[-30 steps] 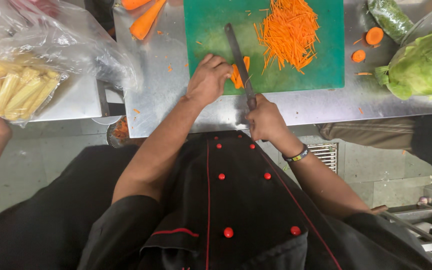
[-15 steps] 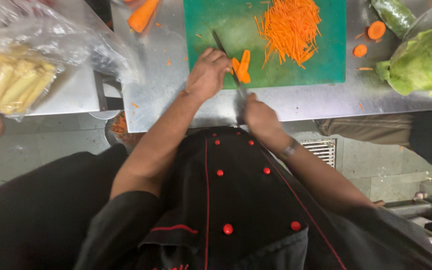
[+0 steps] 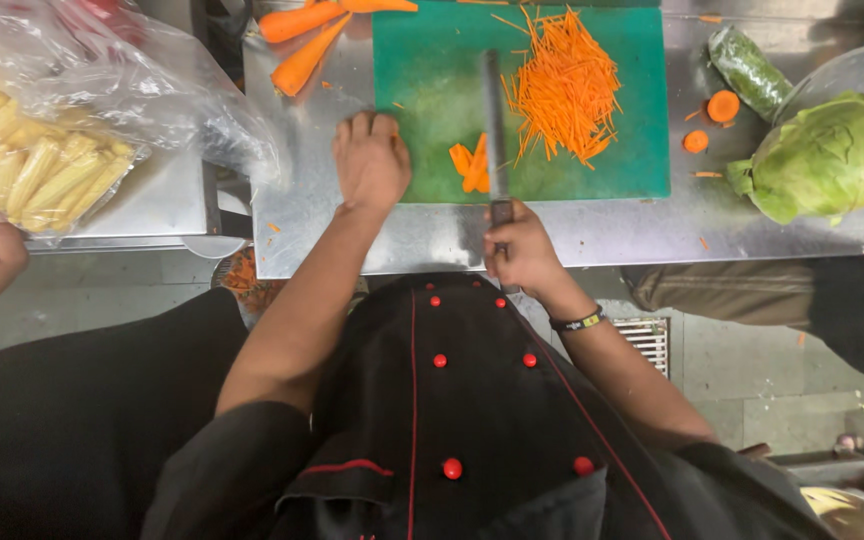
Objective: The person uses a knife to slice carrots into thin strips on a green cutting board. The person repeatedly slices the carrots and occasionally gathers the pile of julienned carrots.
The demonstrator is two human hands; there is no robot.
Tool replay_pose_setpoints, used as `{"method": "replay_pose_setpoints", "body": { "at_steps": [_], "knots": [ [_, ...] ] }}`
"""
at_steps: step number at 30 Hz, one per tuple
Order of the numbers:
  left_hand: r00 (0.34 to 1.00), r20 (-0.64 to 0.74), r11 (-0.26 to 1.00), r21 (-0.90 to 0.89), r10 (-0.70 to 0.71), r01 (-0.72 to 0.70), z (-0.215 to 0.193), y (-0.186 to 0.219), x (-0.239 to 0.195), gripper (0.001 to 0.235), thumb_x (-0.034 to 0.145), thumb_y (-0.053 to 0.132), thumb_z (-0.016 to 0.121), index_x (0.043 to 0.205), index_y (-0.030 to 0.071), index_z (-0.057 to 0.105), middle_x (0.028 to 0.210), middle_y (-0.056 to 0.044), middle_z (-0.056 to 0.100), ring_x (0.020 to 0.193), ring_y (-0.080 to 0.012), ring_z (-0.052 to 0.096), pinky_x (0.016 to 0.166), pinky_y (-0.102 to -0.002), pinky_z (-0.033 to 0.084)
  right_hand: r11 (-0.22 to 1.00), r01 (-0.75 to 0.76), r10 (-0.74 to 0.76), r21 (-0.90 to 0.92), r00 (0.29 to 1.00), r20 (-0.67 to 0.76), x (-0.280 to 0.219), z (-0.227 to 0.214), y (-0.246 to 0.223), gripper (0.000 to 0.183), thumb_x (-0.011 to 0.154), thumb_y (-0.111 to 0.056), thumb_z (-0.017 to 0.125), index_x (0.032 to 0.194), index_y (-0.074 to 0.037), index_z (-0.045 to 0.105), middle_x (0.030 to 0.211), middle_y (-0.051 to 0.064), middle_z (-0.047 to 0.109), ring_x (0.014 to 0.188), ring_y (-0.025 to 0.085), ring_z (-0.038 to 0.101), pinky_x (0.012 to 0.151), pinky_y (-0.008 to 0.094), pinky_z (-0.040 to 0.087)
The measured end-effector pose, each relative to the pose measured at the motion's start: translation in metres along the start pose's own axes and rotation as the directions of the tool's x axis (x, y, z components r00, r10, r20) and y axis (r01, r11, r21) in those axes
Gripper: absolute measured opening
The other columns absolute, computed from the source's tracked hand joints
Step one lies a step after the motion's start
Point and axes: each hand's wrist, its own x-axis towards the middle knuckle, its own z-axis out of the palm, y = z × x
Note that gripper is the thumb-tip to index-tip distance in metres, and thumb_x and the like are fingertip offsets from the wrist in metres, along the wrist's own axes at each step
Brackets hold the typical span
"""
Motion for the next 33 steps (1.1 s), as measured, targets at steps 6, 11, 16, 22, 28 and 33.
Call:
{"method": "replay_pose_setpoints", "body": {
  "at_steps": [6, 11, 16, 22, 28, 33],
  "knots": [
    [0.988, -0.005, 0.963, -0.222, -0.155, 0.15, 0.01, -0.02, -0.026, 0.026, 0.087, -0.001, 0.06, 0.111, 0.004, 0.069, 0.109, -0.023, 0.067, 0.102, -0.0455, 0.062, 0.091, -0.051, 0.051, 0.616, 0.613, -0.604, -0.495, 0.771, 0.203, 0.0, -0.015, 0.01, 0.024, 0.069, 0.012, 0.055, 0.091, 0.003, 0.06, 0.103, 0.012, 0.056, 0.069, 0.023, 0.063, 0.052, 0.031, 0.054],
    [0.972, -0.057, 0.952, -0.223, -0.228, 0.211, 0.016, -0.014, -0.032, 0.023, 0.088, 0.004, 0.064, 0.11, 0.004, 0.067, 0.107, -0.025, 0.067, 0.102, -0.0452, 0.062, 0.093, -0.052, 0.051, 0.772, 0.518, -0.473, -0.367, 0.855, 0.214, 0.007, -0.041, 0.041, 0.026, 0.073, 0.014, 0.051, 0.097, 0.005, 0.058, 0.105, 0.012, 0.055, 0.057, 0.019, 0.063, 0.046, 0.03, 0.052],
    [0.919, -0.021, 0.896, -0.234, -0.394, 0.378, 0.017, 0.008, -0.023, 0.037, 0.085, 0.022, 0.074, 0.116, 0.004, 0.065, 0.104, -0.029, 0.063, 0.095, -0.0476, 0.063, 0.085, -0.051, 0.053, 0.957, 0.188, -0.179, -0.218, 0.982, 0.064, 0.02, -0.062, 0.061, 0.041, 0.079, 0.014, 0.054, 0.116, -0.001, 0.048, 0.078, 0.011, 0.055, 0.053, 0.019, 0.057, 0.043, 0.031, 0.046],
    [0.839, -0.07, 0.806, -0.331, -0.54, 0.491, -0.054, -0.003, -0.069, 0.027, 0.089, 0.014, 0.072, 0.115, 0.007, 0.069, 0.105, -0.02, 0.072, 0.098, -0.039, 0.072, 0.085, -0.047, 0.057, 0.999, 0.021, -0.017, 0.05, 0.997, -0.08, 0.036, -0.065, 0.056, 0.034, 0.083, 0.011, 0.054, 0.113, -0.004, 0.046, 0.074, 0.009, 0.055, 0.054, 0.017, 0.056, 0.042, 0.03, 0.044],
    [0.648, -0.597, 0.863, -0.163, -0.472, 0.479, -0.138, -0.053, -0.152, 0.018, 0.101, 0.011, 0.068, 0.119, 0.004, 0.069, 0.109, -0.017, 0.072, 0.098, -0.0334, 0.073, 0.089, -0.039, 0.058, 0.987, 0.147, -0.147, -0.063, 0.989, 0.005, 0.037, -0.061, 0.057, 0.037, 0.085, 0.012, 0.052, 0.118, -0.004, 0.046, 0.078, 0.009, 0.054, 0.057, 0.017, 0.055, 0.046, 0.031, 0.045],
    [0.637, -0.582, 0.658, 0.218, -0.505, 0.721, -0.151, -0.119, -0.208, 0.04, 0.079, 0.016, 0.082, 0.114, 0.0, 0.071, 0.118, -0.03, 0.066, 0.108, -0.0464, 0.065, 0.092, -0.049, 0.053, 0.998, 0.041, -0.042, -0.05, 0.999, -0.027, 0.047, -0.068, 0.068, 0.036, 0.084, 0.01, 0.051, 0.117, -0.004, 0.046, 0.074, 0.008, 0.054, 0.053, 0.017, 0.056, 0.042, 0.03, 0.041]
  ]
}}
